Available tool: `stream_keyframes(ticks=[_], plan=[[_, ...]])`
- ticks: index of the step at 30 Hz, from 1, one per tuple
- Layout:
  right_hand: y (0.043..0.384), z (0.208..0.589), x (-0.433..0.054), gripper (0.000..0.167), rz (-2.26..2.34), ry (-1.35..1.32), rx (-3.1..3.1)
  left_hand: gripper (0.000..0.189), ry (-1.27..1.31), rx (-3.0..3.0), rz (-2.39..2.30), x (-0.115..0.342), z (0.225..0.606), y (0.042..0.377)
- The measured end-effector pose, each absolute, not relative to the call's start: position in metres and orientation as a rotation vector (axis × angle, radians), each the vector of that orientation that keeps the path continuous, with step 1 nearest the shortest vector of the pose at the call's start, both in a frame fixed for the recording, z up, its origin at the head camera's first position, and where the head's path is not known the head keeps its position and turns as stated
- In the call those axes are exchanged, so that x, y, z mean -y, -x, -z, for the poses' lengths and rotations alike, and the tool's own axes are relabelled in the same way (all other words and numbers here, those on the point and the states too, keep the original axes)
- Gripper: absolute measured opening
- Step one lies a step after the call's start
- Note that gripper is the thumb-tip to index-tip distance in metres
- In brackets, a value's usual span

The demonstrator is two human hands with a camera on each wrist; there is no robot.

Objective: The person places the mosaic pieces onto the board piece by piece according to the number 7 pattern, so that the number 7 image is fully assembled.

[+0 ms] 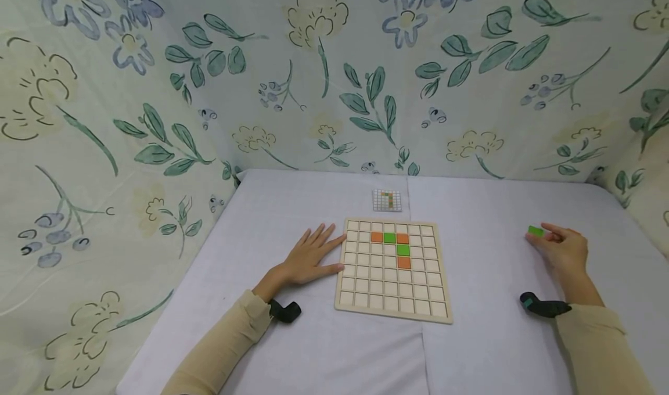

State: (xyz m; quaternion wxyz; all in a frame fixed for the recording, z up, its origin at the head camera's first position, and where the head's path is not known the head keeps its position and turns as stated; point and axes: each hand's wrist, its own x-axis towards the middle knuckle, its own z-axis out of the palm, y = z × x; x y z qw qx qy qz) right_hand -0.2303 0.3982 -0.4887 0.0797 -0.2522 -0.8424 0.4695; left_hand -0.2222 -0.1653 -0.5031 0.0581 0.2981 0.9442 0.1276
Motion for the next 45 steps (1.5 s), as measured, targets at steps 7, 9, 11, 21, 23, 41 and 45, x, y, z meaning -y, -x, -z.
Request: stream_keyframes(ticks=[7,9,11,21,23,41,45], plan=[[0.2324,0.4865,-0.3961,0.058,-1.27,0.715,2.624,0.078,-0.904,-2.866,-0.391,0.1655,0.5033,0.222],[0.2326,0.4868,-0.3963,0.056,-1.247,0.697,2.647,0.078,-0.901,-2.865,-0.382,0.1653,0.5033,0.2221],[0.2329,0.4869,-0.3969,0.054,-1.237,0.679,2.659,0.078,-0.897,-2.861,-0.376,0.1651,0.5031,0.222],[0.2341,0.4895,-0.3998,0.049,-1.221,0.609,2.668,0.078,-0.893,-2.858,-0.372,0.1656,0.5025,0.2222],[0.2342,0.49,-0.3997,0.049,-1.202,0.603,2.671,0.078,-0.899,-2.859,-0.374,0.1658,0.5027,0.2225],[0.2316,0.4933,-0.4006,0.048,-1.177,0.649,2.64,0.079,-0.883,-2.849,-0.383,0.165,0.5015,0.2222],[0.2284,0.4928,-0.4041,0.051,-1.202,0.618,2.645,0.078,-0.9,-2.854,-0.4,0.1648,0.5,0.2211]])
